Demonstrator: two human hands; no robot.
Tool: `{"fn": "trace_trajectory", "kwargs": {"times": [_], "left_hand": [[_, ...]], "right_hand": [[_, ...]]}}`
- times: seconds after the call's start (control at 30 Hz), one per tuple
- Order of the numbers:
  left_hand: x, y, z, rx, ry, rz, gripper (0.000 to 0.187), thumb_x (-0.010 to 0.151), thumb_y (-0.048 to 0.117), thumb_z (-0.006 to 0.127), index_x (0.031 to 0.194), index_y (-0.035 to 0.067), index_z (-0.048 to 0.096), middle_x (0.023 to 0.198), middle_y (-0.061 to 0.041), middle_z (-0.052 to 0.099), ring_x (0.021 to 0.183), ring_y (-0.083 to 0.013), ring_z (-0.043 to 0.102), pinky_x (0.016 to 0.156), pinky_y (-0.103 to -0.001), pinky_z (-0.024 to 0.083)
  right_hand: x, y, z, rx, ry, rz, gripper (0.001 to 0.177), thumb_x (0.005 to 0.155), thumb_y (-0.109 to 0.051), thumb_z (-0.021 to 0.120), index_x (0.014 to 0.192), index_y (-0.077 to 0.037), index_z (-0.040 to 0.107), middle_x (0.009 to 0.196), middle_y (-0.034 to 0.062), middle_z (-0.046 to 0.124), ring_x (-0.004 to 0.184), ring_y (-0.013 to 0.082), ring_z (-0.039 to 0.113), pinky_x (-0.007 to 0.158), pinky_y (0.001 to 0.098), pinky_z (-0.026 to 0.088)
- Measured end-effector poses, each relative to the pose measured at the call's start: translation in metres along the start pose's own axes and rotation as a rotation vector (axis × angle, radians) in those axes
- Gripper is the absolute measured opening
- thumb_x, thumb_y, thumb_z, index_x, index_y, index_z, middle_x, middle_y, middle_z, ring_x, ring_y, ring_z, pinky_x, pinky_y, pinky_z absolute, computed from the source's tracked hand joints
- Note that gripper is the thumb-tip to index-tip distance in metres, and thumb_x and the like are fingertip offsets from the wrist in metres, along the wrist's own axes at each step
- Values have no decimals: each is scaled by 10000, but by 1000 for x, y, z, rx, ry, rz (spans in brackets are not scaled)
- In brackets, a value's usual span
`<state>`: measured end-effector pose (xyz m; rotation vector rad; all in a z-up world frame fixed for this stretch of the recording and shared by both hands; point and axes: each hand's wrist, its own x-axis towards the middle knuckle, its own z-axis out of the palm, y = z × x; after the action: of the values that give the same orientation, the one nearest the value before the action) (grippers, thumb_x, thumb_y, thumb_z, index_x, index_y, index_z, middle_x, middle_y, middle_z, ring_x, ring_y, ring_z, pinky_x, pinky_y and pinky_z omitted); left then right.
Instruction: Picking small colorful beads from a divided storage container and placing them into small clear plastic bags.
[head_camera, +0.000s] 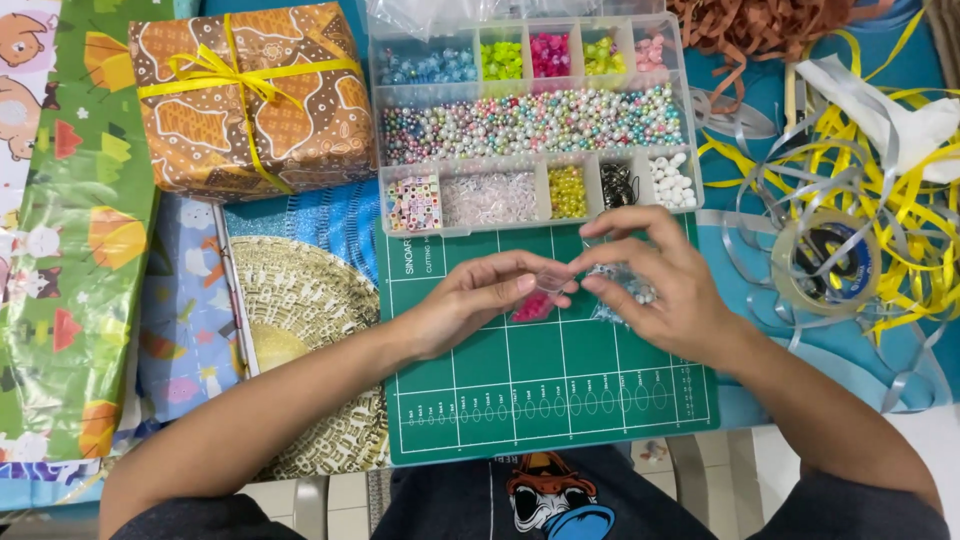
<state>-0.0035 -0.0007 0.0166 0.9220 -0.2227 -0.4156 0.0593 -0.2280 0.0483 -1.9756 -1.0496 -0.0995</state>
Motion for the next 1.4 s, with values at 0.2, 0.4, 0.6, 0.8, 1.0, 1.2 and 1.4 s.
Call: {"fn": "trace_trajectory", "kwargs": {"times": [0.2,0.4,0.6,0.8,1.0,1.2,1.4], "left_hand": [[-1,-8,-5,9,13,2,382,1032,252,567,1285,-26,635,1165,-149,701,1117,-203,668,989,-322,517],[-5,-6,8,230,-102,47,274,1017,98,599,1269,-5,630,1174,-176,723,1062,-243,725,994,-376,551],[-8,3,12,330,-131,78,219,1024,48,562,1219,-6,646,1118,-189,746,962,-255,763,927,-378,586],[-10,-5,14,486,-52,114,520,991,28,573,1482,16,401,1185,-171,721,939,-266,767,883,-419,602],[-8,-5,5,386,13,124,444,1042,72,518,1452,57,346,1244,-146,584,944,-217,713,918,-327,616],[-8,-5,7,409,20,112,430,1034,57,526,1435,49,372,1229,-147,590,928,-210,706,889,-324,616],[-6,-9,7,451,65,97,461,1011,17,482,1459,29,374,1175,-130,608,921,-220,715,840,-382,623]], "right_hand": [[-7,-3,10,-68,-81,-41,175,895,-179,763,1065,-139,766,1229,60,642,1192,316,634,1037,458,483],[-1,-11,1,12,0,30,56,902,-108,779,941,-83,748,1031,70,720,975,306,700,917,438,536],[5,-21,-3,85,-28,77,42,893,-60,767,902,-68,726,938,61,759,871,284,730,841,417,549],[10,-24,-25,16,13,59,84,836,61,776,888,13,730,893,165,759,812,335,734,808,450,576],[0,-10,-84,274,-57,140,117,886,1,739,951,-34,648,962,103,738,920,175,768,894,265,659],[9,-16,-70,-177,-72,65,109,932,-77,787,939,-16,698,921,94,766,883,175,771,746,247,633],[18,-22,-55,213,-302,348,159,827,-21,765,966,-44,691,791,93,825,696,215,770,791,421,593]]}}
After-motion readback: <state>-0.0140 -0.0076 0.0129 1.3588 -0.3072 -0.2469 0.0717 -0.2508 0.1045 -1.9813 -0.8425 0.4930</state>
